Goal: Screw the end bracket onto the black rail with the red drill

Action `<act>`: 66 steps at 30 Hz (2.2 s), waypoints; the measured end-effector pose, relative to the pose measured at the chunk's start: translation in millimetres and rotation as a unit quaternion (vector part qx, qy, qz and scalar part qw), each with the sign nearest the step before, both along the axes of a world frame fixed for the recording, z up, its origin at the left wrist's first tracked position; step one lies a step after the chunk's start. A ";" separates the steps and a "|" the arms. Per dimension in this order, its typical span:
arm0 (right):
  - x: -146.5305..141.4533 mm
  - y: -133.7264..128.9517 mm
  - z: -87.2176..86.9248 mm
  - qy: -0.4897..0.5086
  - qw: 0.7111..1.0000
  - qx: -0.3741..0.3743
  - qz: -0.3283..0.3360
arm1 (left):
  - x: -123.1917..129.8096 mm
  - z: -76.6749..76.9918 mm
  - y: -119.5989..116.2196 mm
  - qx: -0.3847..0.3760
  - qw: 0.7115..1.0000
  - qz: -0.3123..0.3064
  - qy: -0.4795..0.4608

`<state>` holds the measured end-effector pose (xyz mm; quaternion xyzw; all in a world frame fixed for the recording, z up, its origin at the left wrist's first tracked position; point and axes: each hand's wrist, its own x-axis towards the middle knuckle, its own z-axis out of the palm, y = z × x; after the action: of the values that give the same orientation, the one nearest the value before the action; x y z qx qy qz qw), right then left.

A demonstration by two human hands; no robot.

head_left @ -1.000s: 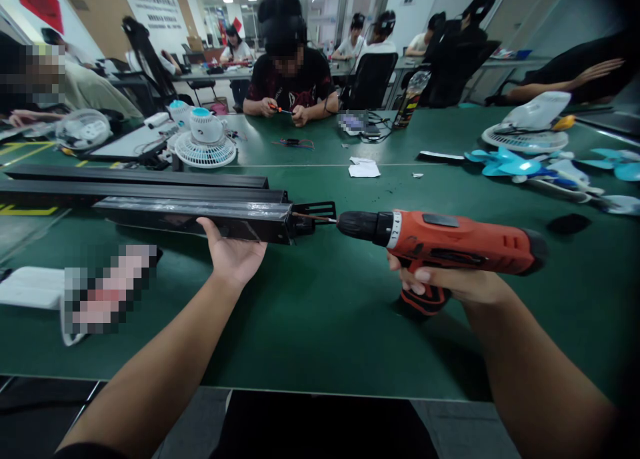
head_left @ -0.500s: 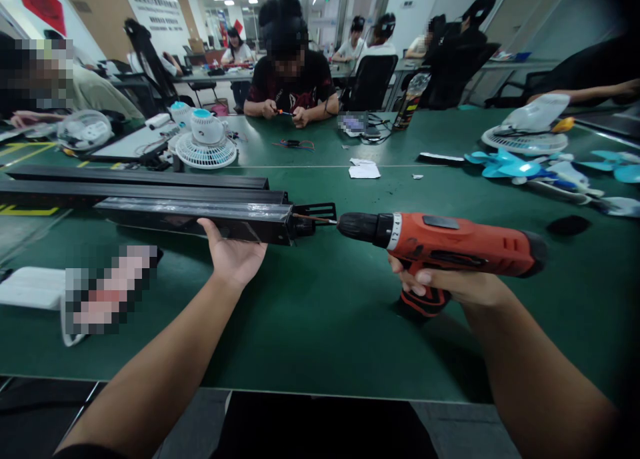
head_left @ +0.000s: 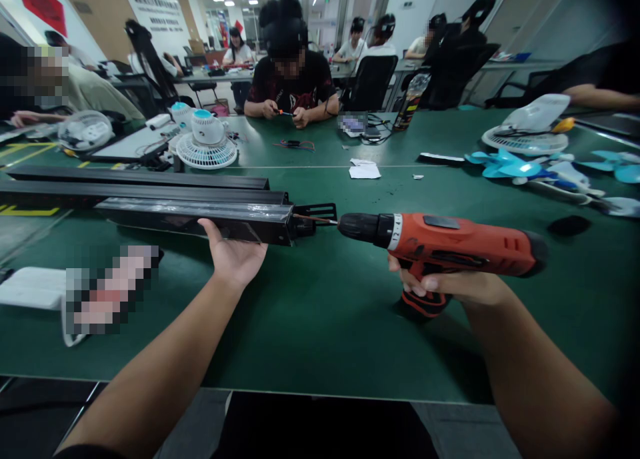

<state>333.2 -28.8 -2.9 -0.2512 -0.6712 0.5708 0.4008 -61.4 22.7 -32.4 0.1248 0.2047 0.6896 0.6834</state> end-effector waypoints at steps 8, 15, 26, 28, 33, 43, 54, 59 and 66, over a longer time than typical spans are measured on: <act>1.8 -4.0 -1.6 -0.013 0.999 -0.018 -0.028 | -0.4 -2.3 0.9 -0.003 1.000 0.006 0.010; 0.3 -3.7 1.3 -0.021 0.999 -0.001 -0.033 | -6.4 -9.2 4.1 0.015 1.000 -0.017 -0.009; -1.8 -5.0 1.3 0.009 0.999 -0.010 -0.030 | 2.2 3.3 -1.8 -0.013 1.000 0.005 0.005; -2.2 -4.8 0.9 0.004 0.999 -0.012 -0.033 | 0.6 2.1 -1.3 -0.009 1.000 0.004 0.004; -2.0 -5.6 -1.7 0.003 0.999 -0.026 -0.046 | -0.8 -0.5 0.4 -0.002 1.000 0.000 0.003; -3.1 -6.6 -2.2 -0.016 0.997 -0.033 -0.069 | -5.2 -6.8 3.2 0.011 1.000 -0.009 -0.015; -3.8 -3.5 0.6 -0.015 0.995 0.042 -0.084 | -4.4 -5.7 3.0 0.002 1.000 -0.006 0.003; -1.2 -0.8 -2.8 -0.024 0.994 0.079 -0.065 | -4.1 -5.5 2.5 0.003 1.000 -0.009 -0.005; 3.5 -2.3 -11.6 -0.011 0.996 0.053 -0.075 | -1.4 -2.7 0.9 0.000 1.000 0.003 0.006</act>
<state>336.7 -31.1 -14.5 -0.2857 -0.6841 0.5002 0.4475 -62.8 23.6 -35.1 0.1287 0.2089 0.6908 0.6801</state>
